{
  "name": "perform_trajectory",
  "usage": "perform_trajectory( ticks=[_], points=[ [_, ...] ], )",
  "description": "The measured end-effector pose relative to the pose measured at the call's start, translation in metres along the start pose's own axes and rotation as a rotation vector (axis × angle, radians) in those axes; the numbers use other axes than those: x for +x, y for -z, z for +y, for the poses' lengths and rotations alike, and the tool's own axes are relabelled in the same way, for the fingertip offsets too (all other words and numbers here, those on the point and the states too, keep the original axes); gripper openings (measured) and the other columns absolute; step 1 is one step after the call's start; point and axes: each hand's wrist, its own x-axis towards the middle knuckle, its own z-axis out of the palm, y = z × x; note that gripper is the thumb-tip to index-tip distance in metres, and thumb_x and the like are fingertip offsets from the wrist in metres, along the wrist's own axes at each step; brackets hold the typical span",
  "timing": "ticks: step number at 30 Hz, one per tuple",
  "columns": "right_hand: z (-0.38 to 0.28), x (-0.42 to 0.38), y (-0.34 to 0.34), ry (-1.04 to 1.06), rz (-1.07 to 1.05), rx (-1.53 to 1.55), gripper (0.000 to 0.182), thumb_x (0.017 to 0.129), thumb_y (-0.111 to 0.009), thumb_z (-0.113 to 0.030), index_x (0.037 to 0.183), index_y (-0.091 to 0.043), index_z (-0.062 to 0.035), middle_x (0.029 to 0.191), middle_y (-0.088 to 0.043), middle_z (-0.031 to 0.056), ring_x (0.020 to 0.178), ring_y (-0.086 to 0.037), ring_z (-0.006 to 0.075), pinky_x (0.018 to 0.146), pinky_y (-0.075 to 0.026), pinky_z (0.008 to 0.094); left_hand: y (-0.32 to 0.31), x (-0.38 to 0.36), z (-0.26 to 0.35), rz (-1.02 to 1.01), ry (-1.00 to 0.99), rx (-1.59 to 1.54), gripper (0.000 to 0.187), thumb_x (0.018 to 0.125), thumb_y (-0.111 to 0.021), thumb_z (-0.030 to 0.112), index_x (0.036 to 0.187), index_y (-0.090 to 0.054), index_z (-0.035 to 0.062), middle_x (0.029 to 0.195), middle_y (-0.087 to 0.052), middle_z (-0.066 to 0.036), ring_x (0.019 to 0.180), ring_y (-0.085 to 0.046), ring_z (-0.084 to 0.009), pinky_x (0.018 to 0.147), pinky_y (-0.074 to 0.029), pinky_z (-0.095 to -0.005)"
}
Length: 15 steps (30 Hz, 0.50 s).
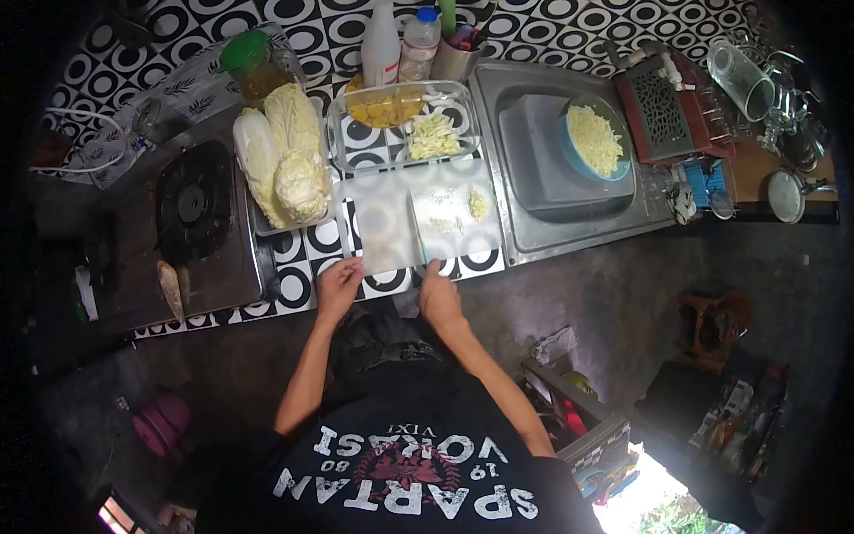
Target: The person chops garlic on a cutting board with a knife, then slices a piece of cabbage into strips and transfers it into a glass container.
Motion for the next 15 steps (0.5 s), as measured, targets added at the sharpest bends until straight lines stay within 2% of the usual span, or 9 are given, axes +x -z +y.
perform_trajectory(
  ticks=[4, 9, 10, 15],
  points=[
    [0.011, 0.003, -0.014, -0.034, 0.004, 0.038, 0.027, 0.079, -0.048, -0.005, 0.100, -0.035, 0.0055, 0.077, -0.056, 0.0369, 0.082, -0.055, 0.0533, 0.076, -0.044, 0.0557, 0.000, 0.004, 0.001, 0.000, -0.024, 0.025, 0.023, 0.083, -0.061, 0.003, 0.105, -0.061, -0.0044, 0.088, -0.065, -0.008, 0.079, -0.061, -0.0093, 0.073, -0.048, -0.0208],
    [0.012, 0.006, -0.001, 0.081, 0.059, 0.019, 0.024, 0.079, -0.049, -0.005, 0.096, -0.035, 0.0039, 0.073, -0.057, 0.0344, 0.076, -0.056, 0.0528, 0.068, -0.044, 0.0565, 0.001, 0.003, 0.003, -0.017, -0.049, 0.053, 0.023, 0.083, -0.061, 0.003, 0.105, -0.061, -0.0042, 0.089, -0.065, -0.008, 0.079, -0.061, -0.0098, 0.073, -0.048, -0.0212],
    [0.008, 0.004, 0.009, 0.047, -0.014, 0.025, 0.031, 0.078, -0.054, -0.007, 0.100, -0.035, 0.0031, 0.080, -0.058, 0.0338, 0.083, -0.056, 0.0514, 0.075, -0.045, 0.0548, 0.000, 0.004, 0.004, -0.009, -0.049, 0.041, 0.023, 0.083, -0.061, 0.003, 0.105, -0.061, -0.0040, 0.089, -0.066, -0.009, 0.080, -0.061, -0.0099, 0.073, -0.048, -0.0215],
    [0.011, -0.003, -0.017, 0.084, 0.014, 0.060, 0.031, 0.077, -0.056, -0.006, 0.096, -0.034, 0.0024, 0.080, -0.058, 0.0337, 0.080, -0.056, 0.0522, 0.072, -0.044, 0.0565, 0.011, -0.006, 0.003, 0.048, -0.041, 0.073, 0.023, 0.083, -0.062, 0.004, 0.105, -0.062, -0.0031, 0.090, -0.066, -0.009, 0.080, -0.061, -0.0104, 0.072, -0.049, -0.0218]
  ],
)
